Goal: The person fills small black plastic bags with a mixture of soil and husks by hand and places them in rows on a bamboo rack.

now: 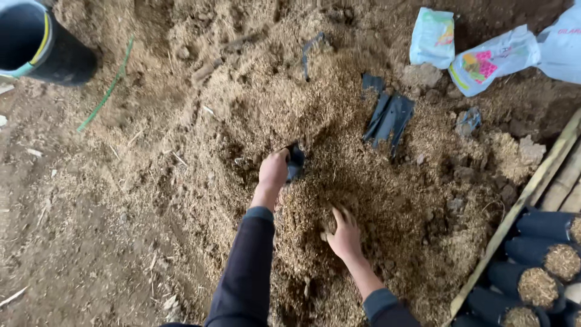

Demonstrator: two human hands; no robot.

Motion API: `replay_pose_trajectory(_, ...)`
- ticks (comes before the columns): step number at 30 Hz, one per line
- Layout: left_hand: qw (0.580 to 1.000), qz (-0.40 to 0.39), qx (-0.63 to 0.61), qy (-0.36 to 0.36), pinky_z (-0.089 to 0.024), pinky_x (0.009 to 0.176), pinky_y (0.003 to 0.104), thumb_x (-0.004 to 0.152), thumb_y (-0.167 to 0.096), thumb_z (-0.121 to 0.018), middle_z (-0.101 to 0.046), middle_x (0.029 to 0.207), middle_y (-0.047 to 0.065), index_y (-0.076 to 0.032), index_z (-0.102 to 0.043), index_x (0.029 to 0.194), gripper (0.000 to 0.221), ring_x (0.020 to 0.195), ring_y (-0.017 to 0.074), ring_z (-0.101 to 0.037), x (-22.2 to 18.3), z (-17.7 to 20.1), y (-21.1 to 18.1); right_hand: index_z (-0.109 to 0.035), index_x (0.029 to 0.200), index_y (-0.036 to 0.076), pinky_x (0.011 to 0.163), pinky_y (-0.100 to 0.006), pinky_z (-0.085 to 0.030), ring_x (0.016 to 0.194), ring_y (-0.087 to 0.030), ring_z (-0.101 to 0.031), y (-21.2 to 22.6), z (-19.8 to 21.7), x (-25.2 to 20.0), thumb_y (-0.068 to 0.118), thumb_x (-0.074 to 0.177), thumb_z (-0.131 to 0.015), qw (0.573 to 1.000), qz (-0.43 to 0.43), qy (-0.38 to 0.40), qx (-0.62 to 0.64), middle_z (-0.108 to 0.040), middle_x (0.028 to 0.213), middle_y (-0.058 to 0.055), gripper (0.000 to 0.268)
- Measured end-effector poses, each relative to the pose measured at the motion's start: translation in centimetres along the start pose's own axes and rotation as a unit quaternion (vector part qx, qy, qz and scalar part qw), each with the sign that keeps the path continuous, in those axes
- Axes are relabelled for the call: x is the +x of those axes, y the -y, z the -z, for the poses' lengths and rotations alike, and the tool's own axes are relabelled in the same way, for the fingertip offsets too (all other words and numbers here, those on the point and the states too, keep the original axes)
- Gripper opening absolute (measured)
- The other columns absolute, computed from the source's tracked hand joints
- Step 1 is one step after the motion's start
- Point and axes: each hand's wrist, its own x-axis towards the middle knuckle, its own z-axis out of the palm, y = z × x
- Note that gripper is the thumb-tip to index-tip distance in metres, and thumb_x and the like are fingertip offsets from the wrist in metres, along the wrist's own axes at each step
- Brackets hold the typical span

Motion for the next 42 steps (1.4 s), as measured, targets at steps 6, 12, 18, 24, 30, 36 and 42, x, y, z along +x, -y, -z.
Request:
replay_pose_trajectory(6, 0.982, -0.160, -0.022, -0.094, -0.054, 0.059, 0.035, 0.078, -0.005, -0.054, -0.059, 0.076, 0.000, -0.016, -0.059, 0.082, 0.013, 0.067, 0.0254, -0.065, -4.9, 9.5, -3.9, -0.064, 0.101, 0.014, 0.094, -0.043, -0.043, 0.119, -0.029, -0.046, -0.3, 2.3, -0.8, 0.026, 0.083, -0.063, 0.959, 0.063, -0.220, 0.167, -0.047, 0.117, -0.007, 0.022)
replay_pose_trajectory(12, 0.973, -0.209, -0.012, -0.095, -0.053, 0.066, 0.029, 0.084, -0.001, -0.051, -0.064, 0.094, 0.005, -0.013, -0.064, 0.091, 0.019, 0.083, 0.0195, -0.065, -13.2, 20.5, -13.3, -0.046, 0.122, 0.002, 0.079, -0.036, -0.050, 0.094, -0.025, -0.058, 3.1, 4.9, -4.3, 0.029, 0.098, -0.041, 0.862, 0.075, -0.074, 0.495, -0.043, 0.115, -0.017, 0.036)
replay_pose_trajectory(18, 0.960, -0.266, -0.030, -0.085, -0.052, 0.064, 0.032, 0.079, -0.003, -0.054, -0.059, 0.079, 0.004, -0.012, -0.062, 0.083, 0.012, 0.074, 0.0243, -0.065, -17.4, 16.2, -12.2, -0.054, 0.109, 0.000, 0.079, -0.041, -0.051, 0.099, -0.034, -0.057, 6.8, 9.8, -10.0, 0.036, 0.086, -0.066, 0.923, 0.131, -0.141, 0.334, -0.053, 0.104, -0.018, 0.045)
replay_pose_trajectory(24, 0.951, -0.299, -0.070, -0.047, -0.052, 0.065, 0.034, 0.080, -0.002, -0.052, -0.059, 0.075, 0.009, -0.008, -0.061, 0.078, 0.011, 0.074, 0.0275, -0.064, -19.7, 16.0, -11.1, -0.069, 0.085, 0.014, 0.065, -0.034, -0.053, 0.080, -0.024, -0.065, 2.0, 6.7, -6.8, 0.012, 0.071, -0.066, 0.950, 0.062, -0.223, 0.209, -0.067, 0.078, -0.007, 0.014)
replay_pose_trajectory(30, 0.965, -0.230, -0.027, -0.120, -0.050, 0.064, 0.034, 0.079, -0.002, -0.055, -0.059, 0.077, 0.008, -0.007, -0.061, 0.079, 0.008, 0.075, 0.0271, -0.062, -18.9, 20.6, -10.3, -0.044, 0.126, 0.006, 0.094, -0.046, -0.040, 0.111, -0.035, -0.049, 4.0, 5.6, -9.6, 0.032, 0.093, -0.041, 0.867, 0.211, -0.161, 0.422, -0.045, 0.122, -0.021, 0.042)
replay_pose_trajectory(36, 0.982, -0.090, -0.086, -0.139, -0.052, 0.069, 0.040, 0.078, 0.006, -0.058, -0.061, 0.085, 0.014, 0.002, -0.063, 0.085, 0.010, 0.074, 0.0273, -0.059, -18.3, 22.1, -9.6, -0.045, 0.126, 0.002, 0.105, -0.041, -0.030, 0.123, -0.033, -0.042, 7.6, -6.0, -10.3, 0.020, 0.090, -0.037, 0.878, 0.431, -0.020, 0.207, -0.046, 0.131, -0.020, 0.041)
replay_pose_trajectory(42, 0.985, -0.043, -0.113, -0.125, -0.054, 0.087, 0.038, 0.083, 0.009, -0.050, -0.064, 0.105, 0.016, 0.001, -0.062, 0.095, 0.019, 0.091, 0.0266, -0.065, -18.1, 21.7, -8.1, -0.045, 0.124, -0.004, 0.109, -0.046, -0.016, 0.132, -0.036, -0.025, 9.0, -13.2, -6.7, 0.025, 0.094, -0.040, 0.918, 0.394, 0.004, 0.039, -0.033, 0.137, -0.025, 0.042)
